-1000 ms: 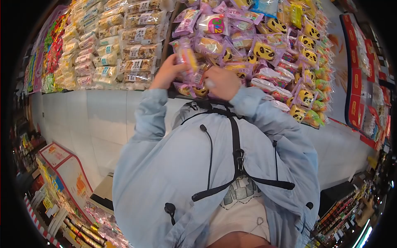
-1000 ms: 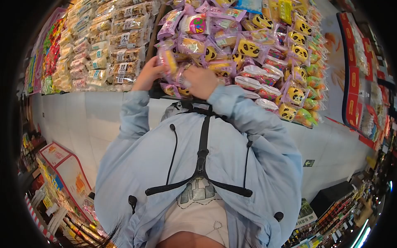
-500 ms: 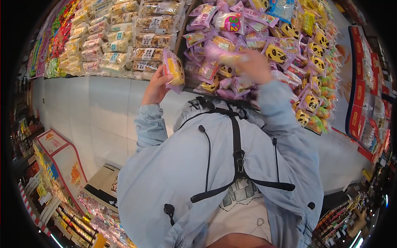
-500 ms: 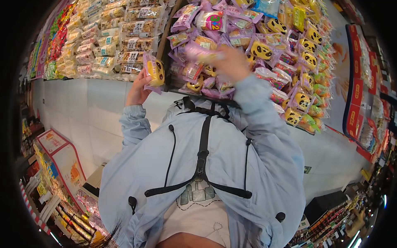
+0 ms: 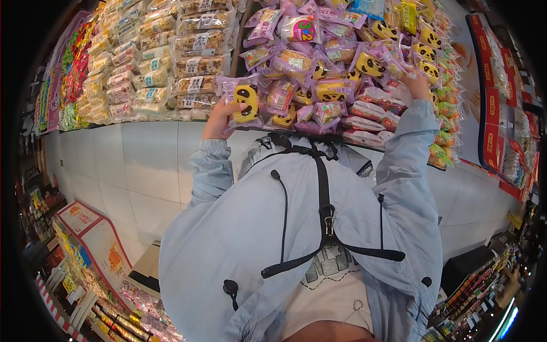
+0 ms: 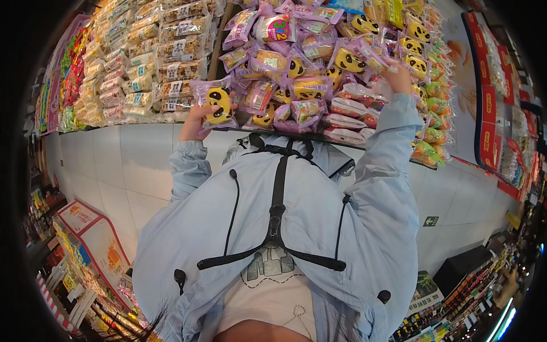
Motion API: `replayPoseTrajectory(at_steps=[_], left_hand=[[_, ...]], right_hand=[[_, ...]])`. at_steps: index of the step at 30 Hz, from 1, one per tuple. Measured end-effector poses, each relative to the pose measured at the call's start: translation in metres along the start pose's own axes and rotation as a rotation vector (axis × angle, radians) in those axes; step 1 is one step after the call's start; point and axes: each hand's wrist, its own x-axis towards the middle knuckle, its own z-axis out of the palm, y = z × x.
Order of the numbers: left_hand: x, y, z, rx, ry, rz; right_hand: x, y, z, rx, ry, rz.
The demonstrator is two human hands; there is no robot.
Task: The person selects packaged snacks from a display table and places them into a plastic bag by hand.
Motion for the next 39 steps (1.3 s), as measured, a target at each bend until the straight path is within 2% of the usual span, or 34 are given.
replayPoseTrajectory(at_steps=[2,6,11,14,16,17,18,19,20,22,25,28,31,32,35,37,39], left_hand=[[0.007,-0.005,-0.007,0.023,0.015,-0.01],[0.014,-0.008,0.002,0.061,0.045,0.047],[0.016,-0.008,0.007,0.088,0.06,0.041],[0.01,0.002,0.008,0.108,0.028,0.082],[0.003,0.015,0.011,0.238,0.041,0.127],[0.0,0.019,0.01,0.304,0.048,0.15],[0.0,0.02,0.002,0.364,0.083,0.168],[-0.001,0.023,-0.003,0.405,0.096,0.195],[-0.003,0.025,-0.006,0.445,0.111,0.223],[-0.008,0.03,-0.007,0.481,0.139,0.259],[-0.01,0.027,-0.008,0.441,0.124,0.339],[-0.006,0.02,-0.017,0.655,0.131,0.29],[-0.003,0.019,-0.001,0.927,0.059,0.282],[-0.001,0.019,0.004,1.033,-0.004,0.289],[0.009,0.012,0.006,1.202,-0.132,0.207],[0.019,0.01,0.003,1.331,-0.2,0.158],[0.032,0.003,0.0,1.467,-0.233,0.239]], right_hand=[[0.012,0.021,-0.007,-0.006,-0.024,0.092],[0.028,0.057,-0.007,-0.247,0.008,0.195],[-0.023,-0.011,0.003,-0.462,0.258,0.163],[-0.042,-0.056,0.03,-0.498,0.591,-0.185],[-0.081,-0.127,0.056,-0.246,0.331,-0.425],[-0.091,-0.137,0.081,-0.041,0.017,-0.511],[-0.103,-0.142,0.116,0.015,-0.083,-0.742],[-0.125,-0.173,0.13,-0.141,-0.36,-0.8],[-0.131,-0.181,0.154,-0.231,-0.531,-1.023],[-0.152,-0.207,0.197,-0.687,-0.877,-1.12],[-0.16,-0.167,0.273,-0.871,-0.99,-1.175],[-0.155,-0.177,0.269,-1.089,-1.097,-1.083],[-0.146,-0.189,0.241,-1.034,-1.041,-0.933],[-0.143,-0.197,0.224,-0.811,-0.998,-0.7],[-0.118,-0.177,0.209,-0.768,-0.908,-0.952],[-0.109,-0.171,0.201,-0.707,-0.927,-0.926],[-0.103,-0.159,0.203,-0.593,-0.933,-0.865]])
